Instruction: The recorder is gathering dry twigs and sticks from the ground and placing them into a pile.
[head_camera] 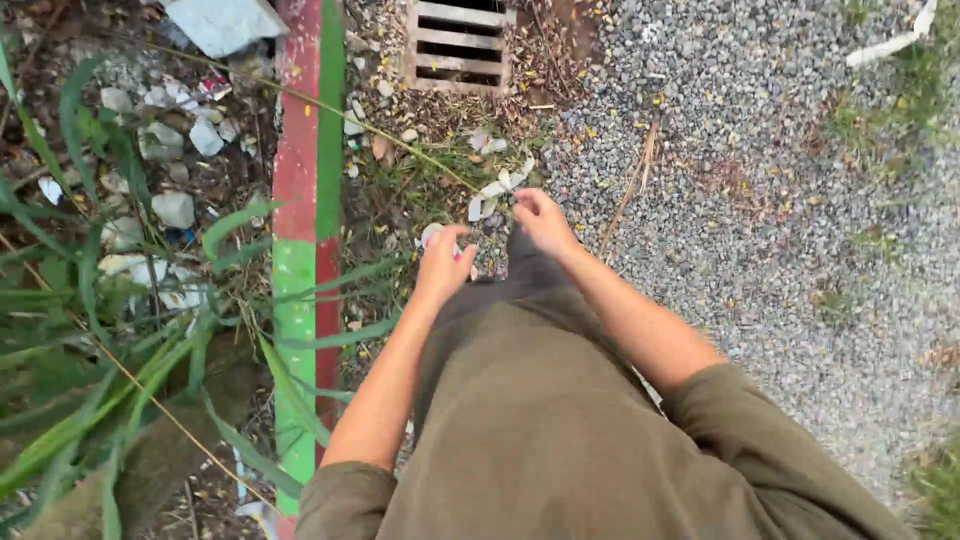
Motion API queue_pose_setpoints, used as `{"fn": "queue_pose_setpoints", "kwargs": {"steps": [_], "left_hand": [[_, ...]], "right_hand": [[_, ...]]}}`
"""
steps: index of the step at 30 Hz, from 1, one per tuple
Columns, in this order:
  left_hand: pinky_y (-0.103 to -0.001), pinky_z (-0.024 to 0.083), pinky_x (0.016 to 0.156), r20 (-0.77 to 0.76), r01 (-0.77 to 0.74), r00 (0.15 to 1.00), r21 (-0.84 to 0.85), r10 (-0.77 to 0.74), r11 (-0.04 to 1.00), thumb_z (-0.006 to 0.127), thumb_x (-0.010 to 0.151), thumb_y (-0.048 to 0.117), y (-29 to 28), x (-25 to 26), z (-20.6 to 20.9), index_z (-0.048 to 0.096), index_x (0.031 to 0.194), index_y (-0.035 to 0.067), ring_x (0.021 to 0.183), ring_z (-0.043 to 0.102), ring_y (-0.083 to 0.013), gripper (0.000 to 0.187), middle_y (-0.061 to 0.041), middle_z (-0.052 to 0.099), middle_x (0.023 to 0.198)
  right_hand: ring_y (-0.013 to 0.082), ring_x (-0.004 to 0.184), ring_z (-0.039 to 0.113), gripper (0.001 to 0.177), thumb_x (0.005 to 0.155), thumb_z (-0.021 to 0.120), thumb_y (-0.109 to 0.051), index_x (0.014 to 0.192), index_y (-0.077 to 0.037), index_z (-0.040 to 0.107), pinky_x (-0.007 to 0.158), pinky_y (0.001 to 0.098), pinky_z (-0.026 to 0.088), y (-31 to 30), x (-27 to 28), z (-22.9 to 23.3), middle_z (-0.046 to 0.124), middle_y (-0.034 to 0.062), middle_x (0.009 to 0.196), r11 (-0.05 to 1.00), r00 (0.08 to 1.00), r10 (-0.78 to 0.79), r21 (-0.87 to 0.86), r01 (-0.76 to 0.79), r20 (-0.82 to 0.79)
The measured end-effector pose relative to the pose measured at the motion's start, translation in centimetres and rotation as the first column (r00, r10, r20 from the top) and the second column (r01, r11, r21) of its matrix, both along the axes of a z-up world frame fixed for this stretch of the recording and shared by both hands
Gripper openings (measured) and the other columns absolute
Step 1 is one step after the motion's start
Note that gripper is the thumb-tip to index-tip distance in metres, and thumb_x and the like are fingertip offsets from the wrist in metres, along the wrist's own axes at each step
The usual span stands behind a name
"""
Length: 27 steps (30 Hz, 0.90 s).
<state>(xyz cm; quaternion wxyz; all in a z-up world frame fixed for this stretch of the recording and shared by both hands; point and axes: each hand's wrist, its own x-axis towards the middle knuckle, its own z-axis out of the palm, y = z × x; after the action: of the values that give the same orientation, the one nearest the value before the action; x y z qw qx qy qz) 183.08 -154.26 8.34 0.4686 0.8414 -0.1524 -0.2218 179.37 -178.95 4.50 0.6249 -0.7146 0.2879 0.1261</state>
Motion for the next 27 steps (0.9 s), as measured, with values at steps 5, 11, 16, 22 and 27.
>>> {"fn": "queue_pose_setpoints", "kwargs": {"steps": [5, 11, 16, 22, 27], "left_hand": [[-0.045, 0.05, 0.098, 0.042, 0.01, 0.999, -0.049, -0.008, 0.999, 0.072, 0.088, 0.019, -2.7, 5.9, 2.5, 0.065, 0.118, 0.003, 0.116, 0.061, -0.0396, 0.035, -0.02, 0.063, 0.125], [-0.044, 0.049, 0.099, -0.111, 0.032, 0.994, 0.07, -0.025, 0.997, 0.072, 0.087, 0.021, -6.3, 8.5, 1.1, 0.065, 0.117, 0.005, 0.115, 0.062, -0.0363, 0.034, -0.017, 0.063, 0.126], [-0.044, 0.048, 0.101, -0.027, 0.063, 0.998, -0.007, -0.063, 0.998, 0.073, 0.088, 0.016, -12.6, 9.4, -5.1, 0.063, 0.116, 0.002, 0.116, 0.06, -0.0389, 0.033, -0.02, 0.063, 0.121], [-0.046, 0.049, 0.097, -0.192, -0.017, 0.98, 0.172, 0.051, 0.985, 0.072, 0.087, 0.019, -24.1, 13.4, -16.1, 0.065, 0.115, 0.004, 0.114, 0.06, -0.0398, 0.033, -0.02, 0.065, 0.12], [-0.046, 0.048, 0.098, -0.271, -0.078, 0.951, 0.255, 0.149, 0.964, 0.069, 0.088, 0.018, -34.0, 17.4, -25.8, 0.066, 0.115, 0.004, 0.115, 0.061, -0.0387, 0.03, -0.019, 0.067, 0.117]], "right_hand": [[0.008, 0.075, 0.057, 0.034, 0.096, 0.065, -0.014, 0.129, -0.006, 0.063, 0.065, 0.0256, 0.049, 0.0, 3.6, 2.2, 0.064, -0.0006, 0.091, 0.997, 0.997, -0.078, 0.01, 0.078, 0.021], [0.0079, 0.075, 0.057, 0.034, 0.096, 0.064, -0.013, 0.128, -0.005, 0.063, 0.065, 0.0249, 0.048, -3.1, 5.4, -0.6, 0.064, -0.0007, 0.092, 0.989, 0.987, -0.142, 0.025, 0.144, -0.076], [0.0085, 0.076, 0.056, 0.035, 0.096, 0.065, -0.014, 0.13, -0.006, 0.061, 0.065, 0.0248, 0.047, -10.0, 6.0, -7.4, 0.063, -0.0001, 0.093, 0.98, 0.974, -0.191, 0.028, 0.195, -0.12], [0.0116, 0.086, 0.061, 0.039, 0.095, 0.068, -0.014, 0.133, -0.005, 0.061, 0.078, 0.0282, 0.052, -21.1, 9.0, -23.5, 0.067, 0.0033, 0.098, 0.971, 0.955, -0.239, -0.027, 0.238, -0.176], [0.0189, 0.094, 0.067, 0.049, 0.093, 0.069, -0.016, 0.137, -0.004, 0.054, 0.083, 0.0352, 0.055, -27.6, 13.4, -35.8, 0.07, 0.0088, 0.106, 0.963, 0.95, -0.234, -0.183, 0.197, -0.209]]}}
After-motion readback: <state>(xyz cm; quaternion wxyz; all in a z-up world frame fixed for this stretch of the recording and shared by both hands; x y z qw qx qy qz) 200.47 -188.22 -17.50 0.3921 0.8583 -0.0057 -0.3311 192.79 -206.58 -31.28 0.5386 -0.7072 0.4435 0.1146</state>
